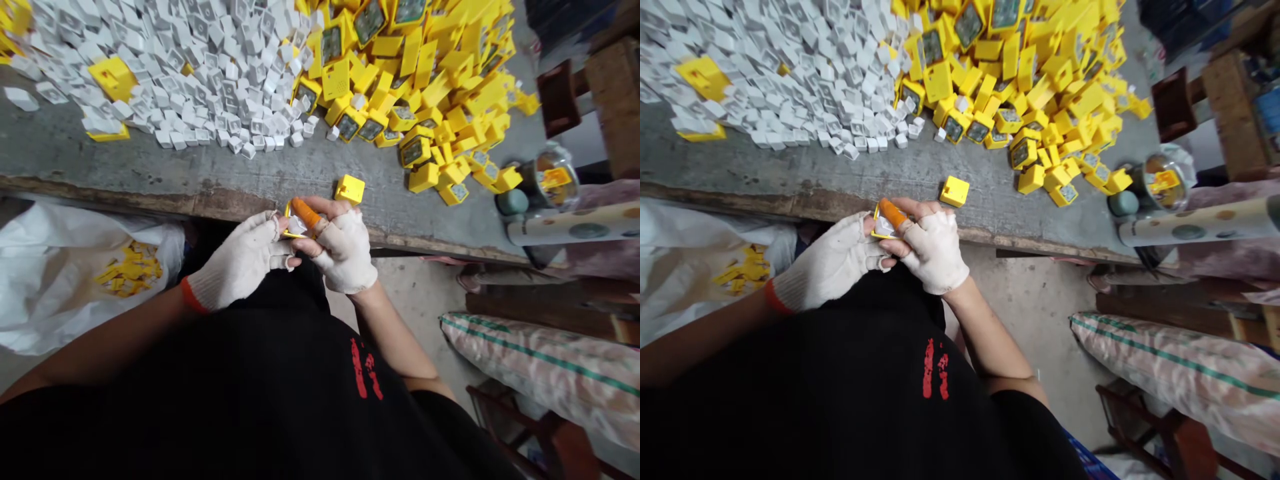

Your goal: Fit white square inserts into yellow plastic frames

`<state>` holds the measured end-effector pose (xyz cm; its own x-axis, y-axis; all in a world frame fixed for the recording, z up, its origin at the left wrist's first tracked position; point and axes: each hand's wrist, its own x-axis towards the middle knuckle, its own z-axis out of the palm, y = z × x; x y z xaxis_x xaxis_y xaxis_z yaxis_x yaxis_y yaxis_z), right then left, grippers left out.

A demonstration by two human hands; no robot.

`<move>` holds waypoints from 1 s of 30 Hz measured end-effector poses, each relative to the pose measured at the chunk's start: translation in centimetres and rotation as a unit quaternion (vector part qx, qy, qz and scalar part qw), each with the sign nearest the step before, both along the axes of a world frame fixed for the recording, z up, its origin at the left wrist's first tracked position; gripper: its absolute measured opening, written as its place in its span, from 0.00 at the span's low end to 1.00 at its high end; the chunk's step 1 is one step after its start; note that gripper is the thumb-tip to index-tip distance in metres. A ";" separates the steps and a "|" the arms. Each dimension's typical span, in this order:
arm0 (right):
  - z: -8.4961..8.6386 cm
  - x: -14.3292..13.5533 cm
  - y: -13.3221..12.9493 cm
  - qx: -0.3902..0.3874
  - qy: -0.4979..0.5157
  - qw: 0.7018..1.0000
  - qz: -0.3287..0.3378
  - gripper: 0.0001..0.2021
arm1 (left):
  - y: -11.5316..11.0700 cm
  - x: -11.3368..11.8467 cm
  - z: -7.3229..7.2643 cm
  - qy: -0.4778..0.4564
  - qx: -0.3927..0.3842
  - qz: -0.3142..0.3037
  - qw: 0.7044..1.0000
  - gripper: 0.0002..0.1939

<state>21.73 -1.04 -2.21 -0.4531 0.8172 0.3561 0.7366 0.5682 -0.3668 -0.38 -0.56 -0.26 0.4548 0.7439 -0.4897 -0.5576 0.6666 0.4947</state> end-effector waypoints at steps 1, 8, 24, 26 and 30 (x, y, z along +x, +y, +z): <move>0.2 -0.1 -0.2 -0.022 0.020 1.000 -0.004 0.32 | 0.0 0.0 -0.3 -0.027 0.002 -0.004 1.000 0.07; 0.8 -1.4 -0.6 0.005 0.191 0.981 -0.041 0.21 | -0.4 0.2 -1.1 -0.076 0.018 0.003 0.997 0.15; 2.1 -1.8 -1.8 0.038 0.011 0.995 -0.086 0.13 | -0.4 -0.3 -0.4 -0.015 0.052 0.036 0.998 0.14; 1.9 -1.7 -1.8 0.003 -0.050 0.994 -0.093 0.12 | -0.6 -0.4 -0.2 -0.018 0.069 0.034 0.997 0.18; 1.5 -2.2 -1.9 0.055 -0.045 0.994 -0.083 0.17 | -0.6 -0.5 0.4 -0.023 0.094 0.023 0.995 0.26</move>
<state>19.51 -2.94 -0.74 -0.3499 0.8417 0.4113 0.8501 0.4698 -0.2382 -0.89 -1.17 0.09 0.4364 0.8412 -0.3193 -0.6108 0.5376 0.5813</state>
